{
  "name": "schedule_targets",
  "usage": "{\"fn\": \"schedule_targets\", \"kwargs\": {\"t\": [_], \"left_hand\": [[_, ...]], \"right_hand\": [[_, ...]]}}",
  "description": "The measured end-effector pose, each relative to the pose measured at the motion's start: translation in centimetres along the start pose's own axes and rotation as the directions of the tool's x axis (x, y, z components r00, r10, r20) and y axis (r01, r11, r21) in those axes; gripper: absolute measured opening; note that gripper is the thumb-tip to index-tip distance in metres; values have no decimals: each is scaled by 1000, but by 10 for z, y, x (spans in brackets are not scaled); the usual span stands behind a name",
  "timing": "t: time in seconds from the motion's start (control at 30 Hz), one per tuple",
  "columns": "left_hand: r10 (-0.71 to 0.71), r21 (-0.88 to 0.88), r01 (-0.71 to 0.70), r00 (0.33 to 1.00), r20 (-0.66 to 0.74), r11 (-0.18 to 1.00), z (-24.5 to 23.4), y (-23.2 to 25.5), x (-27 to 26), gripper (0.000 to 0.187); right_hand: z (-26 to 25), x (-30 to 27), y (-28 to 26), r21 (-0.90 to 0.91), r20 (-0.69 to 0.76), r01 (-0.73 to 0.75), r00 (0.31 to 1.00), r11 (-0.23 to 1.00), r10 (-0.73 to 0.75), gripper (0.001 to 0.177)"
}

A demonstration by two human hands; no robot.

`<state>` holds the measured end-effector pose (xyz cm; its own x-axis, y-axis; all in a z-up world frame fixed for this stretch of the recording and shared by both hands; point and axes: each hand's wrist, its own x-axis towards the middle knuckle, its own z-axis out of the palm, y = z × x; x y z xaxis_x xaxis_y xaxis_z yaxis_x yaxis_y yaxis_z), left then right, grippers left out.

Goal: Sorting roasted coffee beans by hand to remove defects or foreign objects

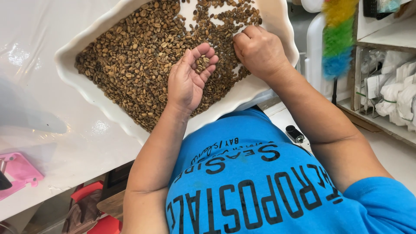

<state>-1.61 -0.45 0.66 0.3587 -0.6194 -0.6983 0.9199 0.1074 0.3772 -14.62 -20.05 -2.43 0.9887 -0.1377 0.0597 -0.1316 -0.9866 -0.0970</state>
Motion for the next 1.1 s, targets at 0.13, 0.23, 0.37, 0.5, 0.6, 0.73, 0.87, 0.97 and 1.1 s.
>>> {"fn": "schedule_targets", "kwargs": {"t": [0.13,0.23,0.37,0.5,0.6,0.73,0.87,0.97,1.1], "left_hand": [[-6,8,6,1000,-19,1000,0,0,-1,45],[-6,-9,6,1000,-22,1000,-3,-2,0,45],[-14,7,14,1000,-21,1000,-3,-3,2,45],[-6,5,6,1000,1,1000,-4,-4,2,46],[-6,-5,7,1000,9,1000,-4,-5,3,46],[-11,-18,11,1000,-9,1000,-4,-7,4,45],[-14,-19,14,1000,-11,1000,-4,-13,8,43],[-4,-20,6,997,73,1000,-11,-30,17,51],[-18,-75,24,997,73,997,-8,-34,21,52]], "right_hand": [[-1,-1,1,39,29,-25,999,999,24,8],[-4,-1,1,64,42,-18,999,998,16,19],[-7,4,-4,-8,0,26,1000,1000,-26,13],[-7,10,-10,-151,-47,68,996,986,-76,21],[-6,10,-7,-124,-59,23,998,992,-31,20],[-5,6,-5,143,-65,-61,995,988,71,8],[-27,16,-20,441,-191,40,980,896,50,10],[-50,27,-48,687,-234,60,962,725,142,9],[-38,18,-48,663,-243,44,957,748,159,12]]}}
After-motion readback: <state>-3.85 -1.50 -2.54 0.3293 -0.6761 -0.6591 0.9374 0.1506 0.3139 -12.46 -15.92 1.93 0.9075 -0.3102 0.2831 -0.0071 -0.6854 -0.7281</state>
